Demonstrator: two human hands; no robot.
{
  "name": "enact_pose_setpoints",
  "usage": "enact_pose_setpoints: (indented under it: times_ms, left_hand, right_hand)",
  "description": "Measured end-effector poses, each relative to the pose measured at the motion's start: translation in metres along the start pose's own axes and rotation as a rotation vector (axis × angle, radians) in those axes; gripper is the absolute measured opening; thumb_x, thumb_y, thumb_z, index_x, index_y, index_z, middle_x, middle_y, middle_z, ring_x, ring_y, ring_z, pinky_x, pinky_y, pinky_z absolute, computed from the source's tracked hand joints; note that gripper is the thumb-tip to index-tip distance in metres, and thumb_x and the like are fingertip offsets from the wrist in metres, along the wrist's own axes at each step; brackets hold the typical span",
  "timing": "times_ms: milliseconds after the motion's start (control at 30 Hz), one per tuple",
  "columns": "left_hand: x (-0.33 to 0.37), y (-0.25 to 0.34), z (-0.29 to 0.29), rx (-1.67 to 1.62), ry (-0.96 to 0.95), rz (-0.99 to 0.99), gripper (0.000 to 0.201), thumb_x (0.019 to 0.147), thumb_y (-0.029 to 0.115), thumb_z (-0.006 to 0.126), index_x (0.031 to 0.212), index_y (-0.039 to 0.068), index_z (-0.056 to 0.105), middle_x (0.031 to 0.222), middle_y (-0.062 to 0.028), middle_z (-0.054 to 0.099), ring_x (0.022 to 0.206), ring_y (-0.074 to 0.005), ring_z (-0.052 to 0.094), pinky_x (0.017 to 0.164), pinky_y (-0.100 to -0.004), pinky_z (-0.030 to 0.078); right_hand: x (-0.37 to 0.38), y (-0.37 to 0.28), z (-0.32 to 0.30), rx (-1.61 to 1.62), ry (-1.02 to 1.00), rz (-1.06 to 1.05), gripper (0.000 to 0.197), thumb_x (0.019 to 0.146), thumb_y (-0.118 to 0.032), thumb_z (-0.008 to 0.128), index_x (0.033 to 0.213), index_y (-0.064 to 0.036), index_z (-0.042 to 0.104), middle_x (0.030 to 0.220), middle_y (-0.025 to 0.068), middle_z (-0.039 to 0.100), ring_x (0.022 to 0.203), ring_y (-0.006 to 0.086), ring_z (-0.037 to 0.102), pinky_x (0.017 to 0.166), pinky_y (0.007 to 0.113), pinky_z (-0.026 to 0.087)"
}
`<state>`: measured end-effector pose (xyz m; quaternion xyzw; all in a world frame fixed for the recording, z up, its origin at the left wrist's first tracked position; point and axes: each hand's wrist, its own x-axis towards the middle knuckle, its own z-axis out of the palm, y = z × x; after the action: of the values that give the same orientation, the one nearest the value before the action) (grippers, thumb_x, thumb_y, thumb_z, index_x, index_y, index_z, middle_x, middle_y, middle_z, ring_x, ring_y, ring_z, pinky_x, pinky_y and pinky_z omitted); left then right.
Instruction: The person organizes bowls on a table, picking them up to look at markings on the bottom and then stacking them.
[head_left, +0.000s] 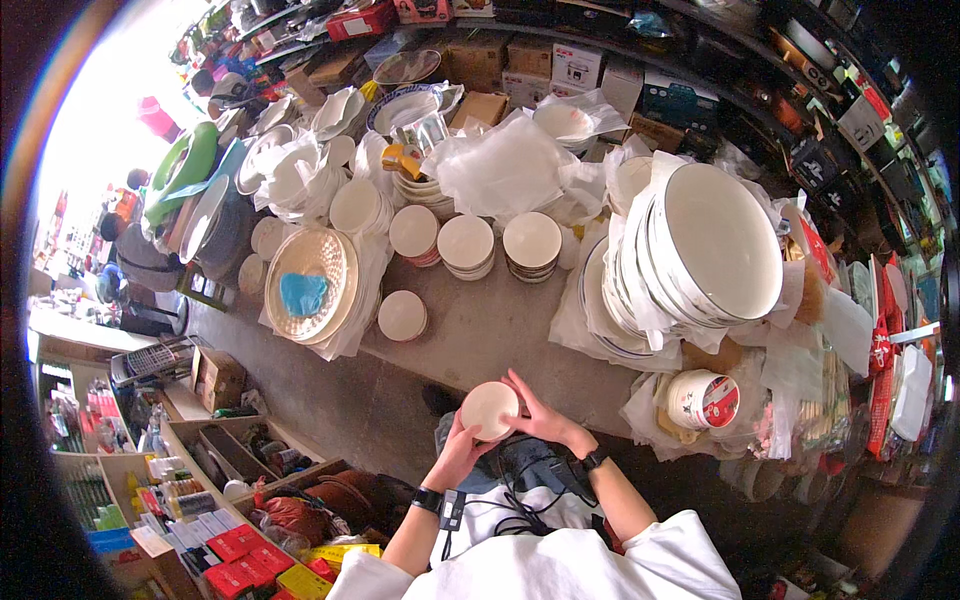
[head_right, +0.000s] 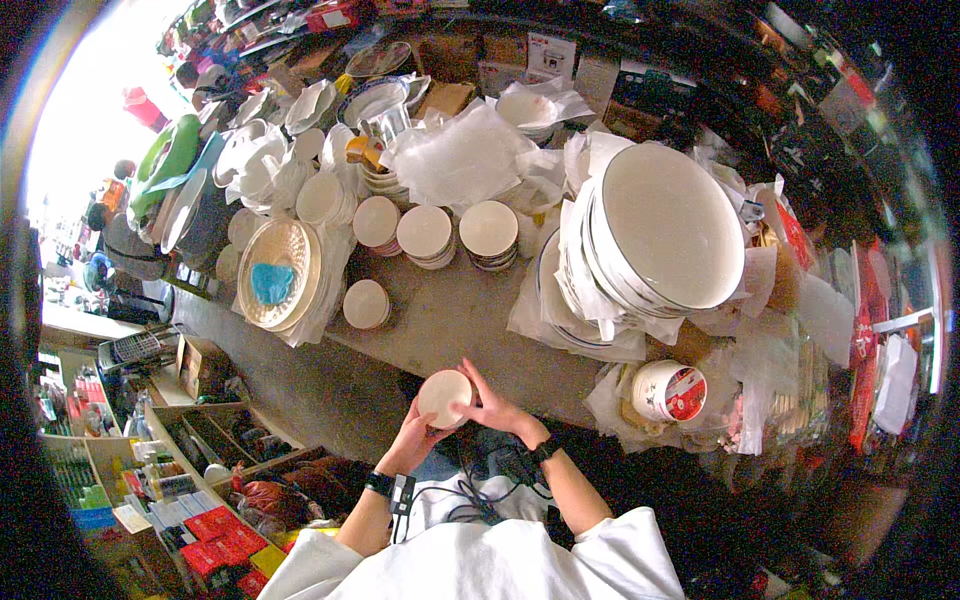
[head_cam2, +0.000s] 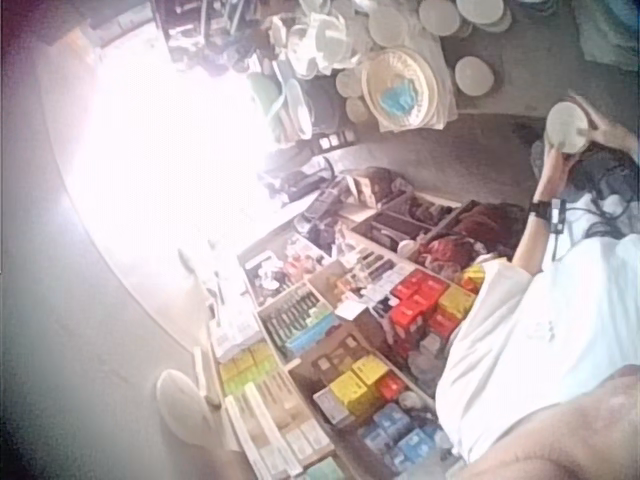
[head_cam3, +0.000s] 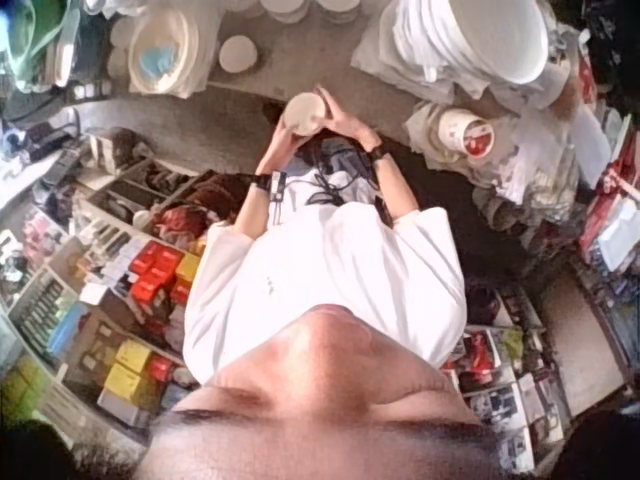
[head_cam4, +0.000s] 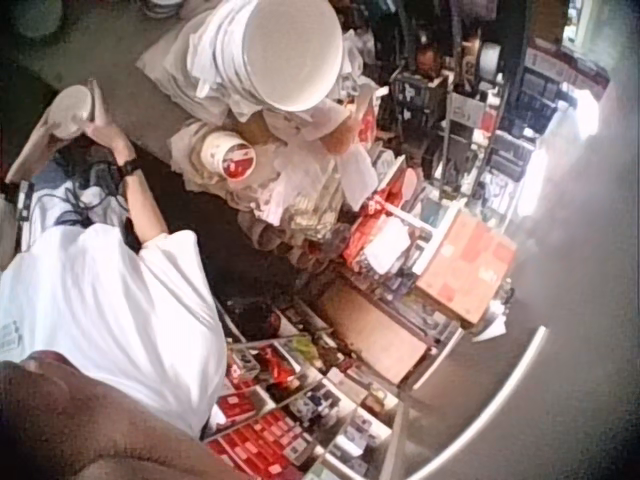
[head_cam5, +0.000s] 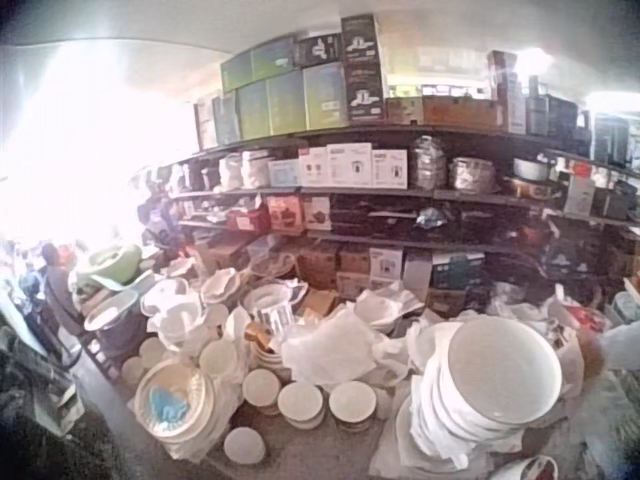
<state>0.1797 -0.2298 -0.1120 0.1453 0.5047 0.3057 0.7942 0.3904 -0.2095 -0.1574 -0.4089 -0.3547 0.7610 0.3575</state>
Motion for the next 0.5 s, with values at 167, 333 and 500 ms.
enact_pose_setpoints:
  times_ms: [167,333,500]
  left_hand:
    - [0.002,-0.002,-0.005,0.121,0.070,-0.036,0.058,0.096,0.004,0.045,0.151,0.018,0.030,0.148,-0.0062,0.041,0.131,-0.0259,0.049,0.099,-0.0446,0.052]
    - [0.004,0.016,0.019,0.206,0.057,-0.078,0.062,0.097,0.010,0.049,0.154,0.018,0.027,0.153,-0.0030,0.037,0.138,-0.0211,0.039,0.104,-0.0430,0.044]
    - [0.017,0.033,0.031,0.135,0.056,0.020,0.064,0.097,0.010,0.050,0.156,0.018,0.024,0.156,-0.0019,0.034,0.141,-0.0196,0.035,0.111,-0.0424,0.035]
  right_hand:
    - [-0.009,-0.034,0.008,-0.475,0.062,0.384,0.043,0.099,-0.020,0.058,0.133,0.0040,0.051,0.110,0.0184,0.070,0.089,0.0250,0.072,0.079,0.038,0.059]
    - [-0.015,-0.020,-0.002,-0.583,0.225,0.174,0.027,0.098,-0.016,0.053,0.114,0.0044,0.060,0.088,0.0173,0.072,0.066,0.0247,0.073,0.062,0.036,0.058]
    - [0.011,0.008,-0.014,-0.438,0.350,0.017,0.028,0.098,-0.018,0.051,0.116,0.0036,0.057,0.094,0.0219,0.071,0.078,0.0299,0.072,0.069,0.040,0.057]
